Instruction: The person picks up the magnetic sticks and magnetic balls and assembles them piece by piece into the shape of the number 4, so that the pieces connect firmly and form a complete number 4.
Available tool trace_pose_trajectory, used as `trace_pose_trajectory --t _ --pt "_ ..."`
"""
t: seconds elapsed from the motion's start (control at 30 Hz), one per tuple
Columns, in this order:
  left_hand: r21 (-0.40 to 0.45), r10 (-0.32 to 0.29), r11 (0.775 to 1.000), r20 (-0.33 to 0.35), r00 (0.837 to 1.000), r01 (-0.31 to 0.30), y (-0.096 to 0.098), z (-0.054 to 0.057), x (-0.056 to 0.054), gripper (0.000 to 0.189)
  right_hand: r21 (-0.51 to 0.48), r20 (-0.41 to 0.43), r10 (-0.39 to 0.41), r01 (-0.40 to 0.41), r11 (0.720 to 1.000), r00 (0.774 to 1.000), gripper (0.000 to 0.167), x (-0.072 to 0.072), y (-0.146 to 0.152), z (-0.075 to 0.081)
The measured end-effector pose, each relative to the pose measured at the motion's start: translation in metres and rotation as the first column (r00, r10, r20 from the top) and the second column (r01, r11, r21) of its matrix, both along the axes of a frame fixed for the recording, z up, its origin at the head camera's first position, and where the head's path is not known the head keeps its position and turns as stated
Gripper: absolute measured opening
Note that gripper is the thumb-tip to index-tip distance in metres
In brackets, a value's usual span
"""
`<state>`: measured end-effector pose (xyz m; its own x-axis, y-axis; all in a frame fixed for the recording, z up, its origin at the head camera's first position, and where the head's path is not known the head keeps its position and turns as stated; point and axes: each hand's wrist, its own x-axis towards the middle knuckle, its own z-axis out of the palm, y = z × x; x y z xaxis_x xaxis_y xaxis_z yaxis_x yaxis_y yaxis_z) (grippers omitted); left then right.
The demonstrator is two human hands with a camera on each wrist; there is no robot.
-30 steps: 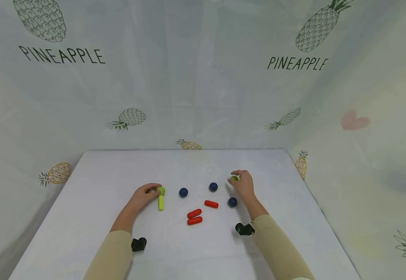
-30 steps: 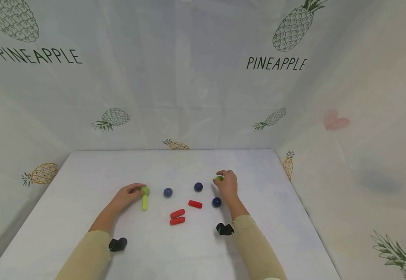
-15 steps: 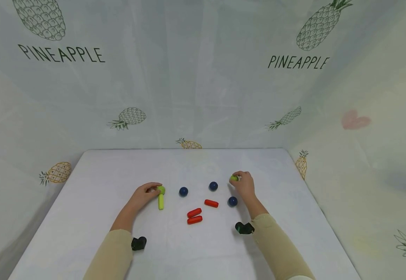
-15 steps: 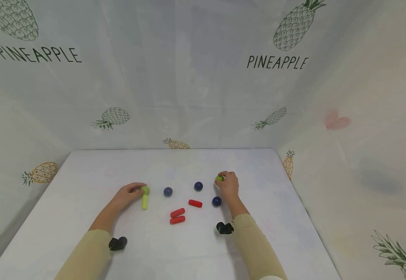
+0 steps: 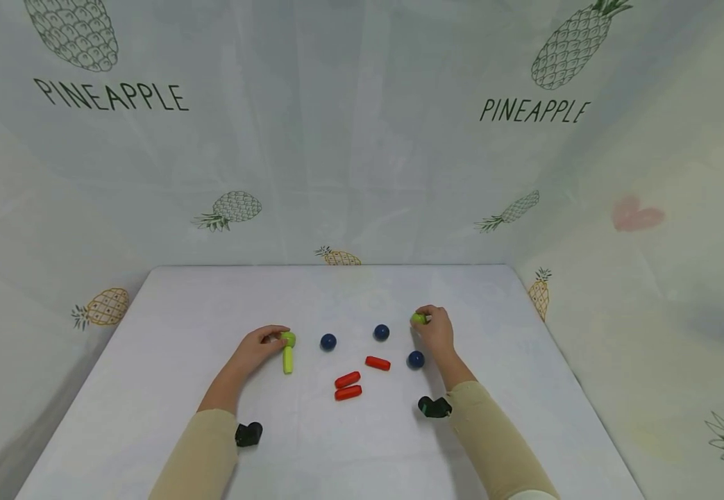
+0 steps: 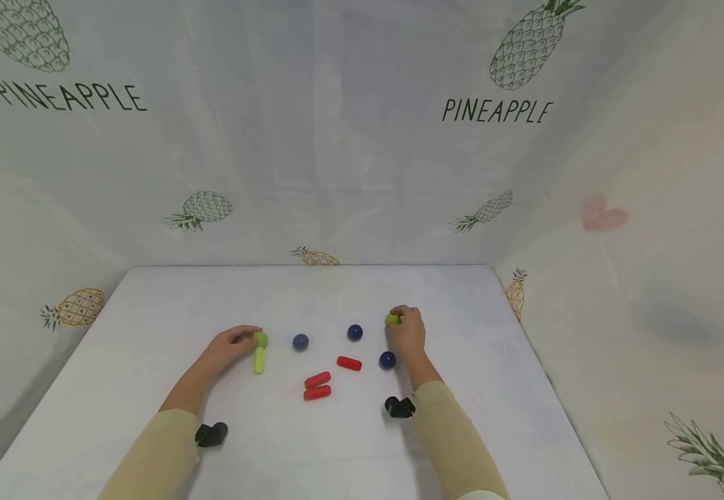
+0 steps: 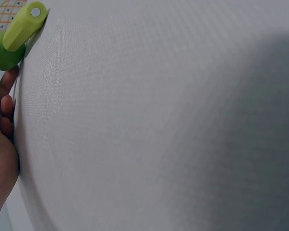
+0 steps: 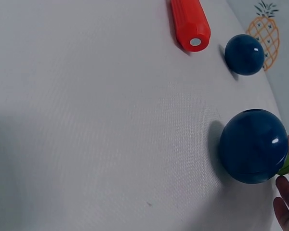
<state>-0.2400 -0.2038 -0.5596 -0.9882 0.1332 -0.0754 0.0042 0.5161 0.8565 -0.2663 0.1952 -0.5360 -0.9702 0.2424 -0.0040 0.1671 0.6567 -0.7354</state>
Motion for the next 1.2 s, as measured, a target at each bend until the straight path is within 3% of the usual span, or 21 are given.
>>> trace_pose_trajectory --t 0.47,0.8,1.2 --pt "-0.025 -0.003 1.000 0.012 1.000 0.004 -0.001 -0.005 0.000 0.034 -0.022 -0.001 -0.004 0.004 1.000 1.000 0.026 0.003 0.000 -0.001" --pt "-0.015 -0.001 1.000 0.009 1.000 0.001 -0.001 -0.005 -0.001 0.034 -0.067 0.001 0.037 -0.037 0.997 0.999 0.028 0.005 -0.006 0.010" --pt "-0.024 -0.006 1.000 0.005 1.000 0.006 -0.001 -0.004 -0.002 0.036 -0.079 -0.053 0.095 -0.099 0.992 0.994 0.030 0.015 -0.023 0.026"
